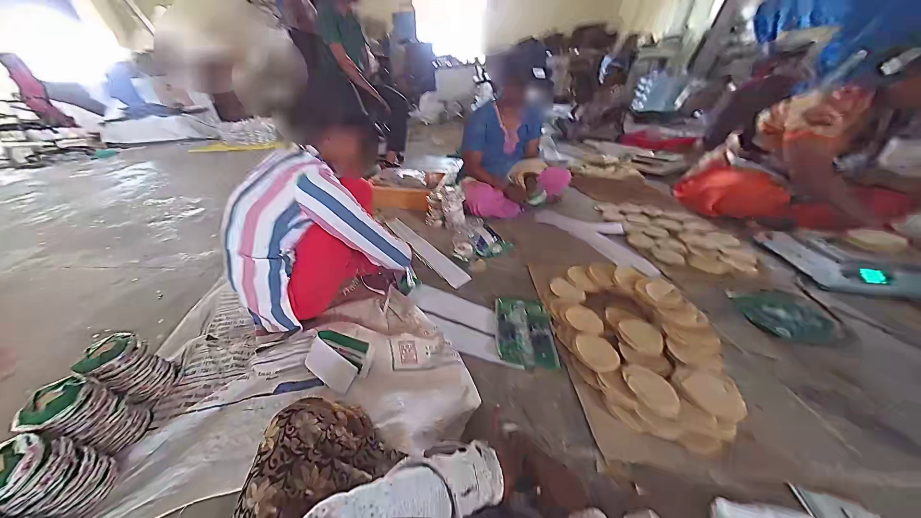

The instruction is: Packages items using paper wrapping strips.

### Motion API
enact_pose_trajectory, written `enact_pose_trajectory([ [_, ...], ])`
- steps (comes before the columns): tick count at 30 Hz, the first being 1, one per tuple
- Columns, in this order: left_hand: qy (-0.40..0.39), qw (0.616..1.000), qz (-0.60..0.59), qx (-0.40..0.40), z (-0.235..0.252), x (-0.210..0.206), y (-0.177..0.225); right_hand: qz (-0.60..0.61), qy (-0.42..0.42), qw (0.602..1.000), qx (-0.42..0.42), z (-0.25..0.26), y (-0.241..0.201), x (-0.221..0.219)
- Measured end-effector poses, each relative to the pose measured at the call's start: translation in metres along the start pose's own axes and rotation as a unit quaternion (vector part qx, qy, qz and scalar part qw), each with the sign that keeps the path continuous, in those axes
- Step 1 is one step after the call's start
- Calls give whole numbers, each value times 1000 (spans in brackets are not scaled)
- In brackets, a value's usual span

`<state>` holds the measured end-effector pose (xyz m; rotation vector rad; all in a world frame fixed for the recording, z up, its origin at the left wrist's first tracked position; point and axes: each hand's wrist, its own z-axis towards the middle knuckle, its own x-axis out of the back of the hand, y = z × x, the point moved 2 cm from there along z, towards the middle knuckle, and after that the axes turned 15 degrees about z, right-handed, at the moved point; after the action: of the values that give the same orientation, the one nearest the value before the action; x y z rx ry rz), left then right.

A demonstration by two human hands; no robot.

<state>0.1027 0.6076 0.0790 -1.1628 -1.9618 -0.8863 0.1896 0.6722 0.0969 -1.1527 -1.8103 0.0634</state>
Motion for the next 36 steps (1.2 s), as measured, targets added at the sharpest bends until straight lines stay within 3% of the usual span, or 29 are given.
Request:
enact_pose_trajectory([
  [5, -53, 963, 251, -82, -10, -8, -2, 42, 32, 997, -53, 4, 19, -30],
  [13, -104, 960, 230, -125, 2, 15, -13, 136, 38, 990, 29, 7, 32, -32],
  [19, -146, 939, 287, -123, -4, 20, -2, 86, 17, 996, 31, 2, 23, -36],
  [21, -150, 935, 296, -128, -7, 18, -1, 138, 56, 988, 34, -1, 31, -35],
  [23, -158, 932, 304, -117, -8, 15, 3, 212, 158, 963, 49, -4, 43, -34],
  [25, -164, 930, 310, -112, -8, 13, 8, 238, 239, 941, 0, -3, 46, -25],
  [28, -157, 932, 307, -111, -7, 11, 16, 211, 179, 946, -169, 10, 38, -10],
  [31, -87, 967, 216, -101, -11, 5, 9, 197, 150, 944, -219, 18, 31, -15],
  [33, 79, 993, 43, -82, -19, -12, -10, 208, 183, 939, -204, 15, 30, -19],
  [35, 256, 957, -132, -15, -19, -39, -22, 218, 217, 933, -185, 13, 30, -22],
  [36, 266, 943, -195, 41, -19, -46, -23, 217, 227, 933, -177, 13, 29, -25],
])
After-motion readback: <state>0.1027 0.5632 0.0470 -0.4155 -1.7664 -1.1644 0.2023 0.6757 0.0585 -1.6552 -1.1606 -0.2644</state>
